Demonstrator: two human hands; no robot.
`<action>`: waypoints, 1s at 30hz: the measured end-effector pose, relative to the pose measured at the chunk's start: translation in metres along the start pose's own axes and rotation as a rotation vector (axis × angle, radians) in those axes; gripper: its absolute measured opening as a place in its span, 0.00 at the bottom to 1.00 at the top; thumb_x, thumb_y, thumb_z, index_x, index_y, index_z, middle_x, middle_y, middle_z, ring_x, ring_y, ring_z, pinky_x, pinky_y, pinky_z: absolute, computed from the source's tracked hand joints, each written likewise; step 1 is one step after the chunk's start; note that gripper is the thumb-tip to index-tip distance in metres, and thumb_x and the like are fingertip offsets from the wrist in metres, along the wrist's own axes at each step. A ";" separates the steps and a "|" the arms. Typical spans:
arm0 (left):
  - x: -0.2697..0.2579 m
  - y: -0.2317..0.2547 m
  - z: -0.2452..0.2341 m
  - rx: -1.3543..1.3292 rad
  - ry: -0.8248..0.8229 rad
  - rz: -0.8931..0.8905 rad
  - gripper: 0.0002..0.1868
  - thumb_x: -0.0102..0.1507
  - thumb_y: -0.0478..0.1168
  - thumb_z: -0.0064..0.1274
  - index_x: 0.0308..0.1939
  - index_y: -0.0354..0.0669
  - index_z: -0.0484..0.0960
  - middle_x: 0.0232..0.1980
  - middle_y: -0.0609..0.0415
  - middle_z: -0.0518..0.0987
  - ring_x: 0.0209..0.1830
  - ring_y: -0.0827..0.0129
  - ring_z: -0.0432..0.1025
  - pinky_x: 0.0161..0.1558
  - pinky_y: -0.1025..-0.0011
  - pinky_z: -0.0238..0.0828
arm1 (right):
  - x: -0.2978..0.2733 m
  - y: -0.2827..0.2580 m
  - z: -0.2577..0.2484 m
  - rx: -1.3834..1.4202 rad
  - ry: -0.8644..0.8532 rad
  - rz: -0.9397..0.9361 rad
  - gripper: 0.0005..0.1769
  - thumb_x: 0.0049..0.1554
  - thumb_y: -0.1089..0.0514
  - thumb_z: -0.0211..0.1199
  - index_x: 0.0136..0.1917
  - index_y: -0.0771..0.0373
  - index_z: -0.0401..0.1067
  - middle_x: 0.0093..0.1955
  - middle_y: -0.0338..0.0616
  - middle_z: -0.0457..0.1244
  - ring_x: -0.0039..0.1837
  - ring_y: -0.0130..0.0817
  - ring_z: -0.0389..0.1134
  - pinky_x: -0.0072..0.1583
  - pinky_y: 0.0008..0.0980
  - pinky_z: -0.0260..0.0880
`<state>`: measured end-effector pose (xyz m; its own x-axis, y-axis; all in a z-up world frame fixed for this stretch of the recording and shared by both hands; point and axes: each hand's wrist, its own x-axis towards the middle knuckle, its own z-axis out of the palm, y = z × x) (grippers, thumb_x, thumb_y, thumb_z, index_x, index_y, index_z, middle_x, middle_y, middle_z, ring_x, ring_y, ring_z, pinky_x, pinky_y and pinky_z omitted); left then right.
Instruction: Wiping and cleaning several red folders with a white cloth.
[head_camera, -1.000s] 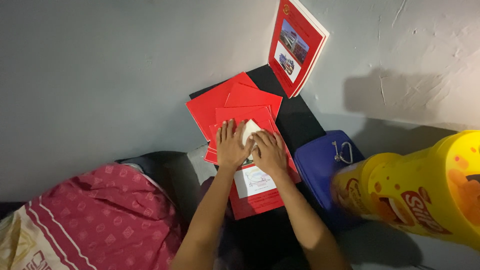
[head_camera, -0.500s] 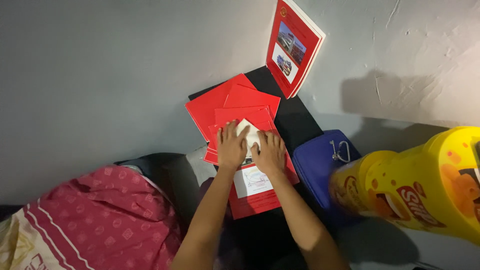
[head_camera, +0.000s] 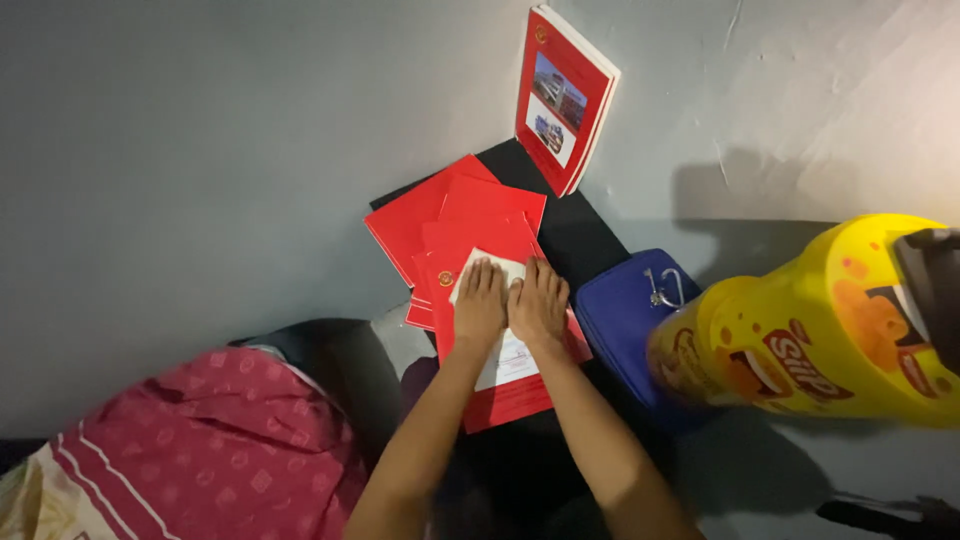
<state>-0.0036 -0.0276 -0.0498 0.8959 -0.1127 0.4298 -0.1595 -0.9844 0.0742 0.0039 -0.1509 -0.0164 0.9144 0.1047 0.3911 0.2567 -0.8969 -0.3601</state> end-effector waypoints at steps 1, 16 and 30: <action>-0.006 0.006 -0.014 0.003 0.004 0.005 0.27 0.68 0.46 0.39 0.66 0.31 0.72 0.71 0.36 0.69 0.75 0.50 0.62 0.78 0.57 0.44 | 0.000 0.002 0.003 0.002 0.007 0.001 0.30 0.62 0.49 0.51 0.72 0.68 0.62 0.71 0.55 0.58 0.73 0.52 0.57 0.72 0.54 0.51; -0.083 0.007 -0.103 -0.361 -0.011 -0.527 0.36 0.63 0.51 0.49 0.71 0.36 0.66 0.73 0.26 0.62 0.73 0.38 0.57 0.70 0.50 0.55 | -0.012 -0.001 -0.014 0.027 0.038 0.105 0.33 0.57 0.51 0.55 0.70 0.73 0.62 0.64 0.61 0.60 0.64 0.58 0.60 0.67 0.53 0.58; -0.093 -0.013 -0.055 -0.655 0.225 -0.731 0.37 0.60 0.41 0.60 0.68 0.28 0.62 0.59 0.27 0.75 0.60 0.39 0.70 0.60 0.52 0.65 | -0.035 0.001 -0.018 0.144 0.121 0.042 0.28 0.54 0.55 0.63 0.66 0.67 0.66 0.62 0.59 0.61 0.63 0.59 0.60 0.64 0.55 0.60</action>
<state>-0.1076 0.0031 -0.0415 0.7769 0.5839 0.2355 0.1409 -0.5258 0.8389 -0.0333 -0.1636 -0.0155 0.8829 0.0084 0.4695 0.2696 -0.8276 -0.4923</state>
